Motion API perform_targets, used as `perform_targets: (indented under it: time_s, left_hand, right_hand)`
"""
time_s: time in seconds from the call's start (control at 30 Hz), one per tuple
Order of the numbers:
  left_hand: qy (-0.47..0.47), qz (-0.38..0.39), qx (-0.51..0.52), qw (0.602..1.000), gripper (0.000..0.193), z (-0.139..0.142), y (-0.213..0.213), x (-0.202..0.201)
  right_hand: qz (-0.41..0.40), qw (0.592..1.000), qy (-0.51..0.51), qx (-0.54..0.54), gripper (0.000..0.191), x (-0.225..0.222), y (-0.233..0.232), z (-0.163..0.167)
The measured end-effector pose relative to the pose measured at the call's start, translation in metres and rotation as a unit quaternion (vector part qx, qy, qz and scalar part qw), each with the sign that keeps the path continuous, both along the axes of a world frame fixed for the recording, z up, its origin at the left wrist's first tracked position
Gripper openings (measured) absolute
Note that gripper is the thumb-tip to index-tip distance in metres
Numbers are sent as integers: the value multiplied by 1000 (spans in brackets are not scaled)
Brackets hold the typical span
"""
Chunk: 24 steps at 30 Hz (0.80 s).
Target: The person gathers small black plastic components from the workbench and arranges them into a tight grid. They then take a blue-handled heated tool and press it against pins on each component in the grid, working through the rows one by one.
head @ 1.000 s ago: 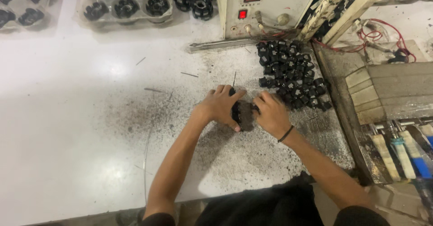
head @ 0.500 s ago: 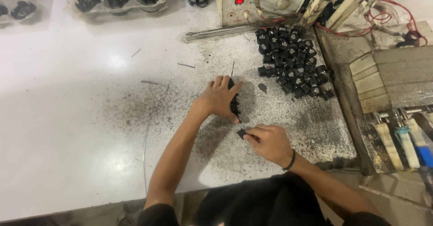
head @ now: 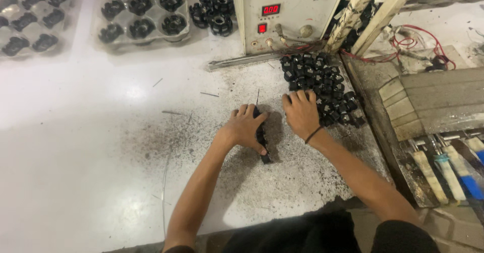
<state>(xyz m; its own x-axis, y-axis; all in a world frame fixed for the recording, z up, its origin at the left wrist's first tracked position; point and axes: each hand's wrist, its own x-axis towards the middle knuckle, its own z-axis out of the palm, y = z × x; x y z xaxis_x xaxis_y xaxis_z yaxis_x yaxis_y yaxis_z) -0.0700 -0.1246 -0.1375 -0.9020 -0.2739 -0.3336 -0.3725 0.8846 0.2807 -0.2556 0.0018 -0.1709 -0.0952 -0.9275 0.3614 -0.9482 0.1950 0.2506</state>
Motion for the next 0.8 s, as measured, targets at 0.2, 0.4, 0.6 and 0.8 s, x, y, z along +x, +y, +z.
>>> perform_targets:
  time_s: [0.2, 0.4, 0.6, 0.8]
  left_hand:
    - [-8, 5, -6, 1000, 133, 0, 2, -2]
    - [53, 14, -42, 998, 124, 14, 12, 9]
    - [246, 0, -72, 967, 39, -4, 78, 50]
    - [401, 10, -89, 912, 24, -23, 95, 69]
  right_hand:
    - [98, 983, -154, -12, 34, 25, 56, -5]
    - [62, 963, -262, 26, 34, 30, 79, 0]
    - [114, 965, -237, -25, 38, 32, 79, 8]
    - [94, 942, -314, 67, 44, 59, 104, 24]
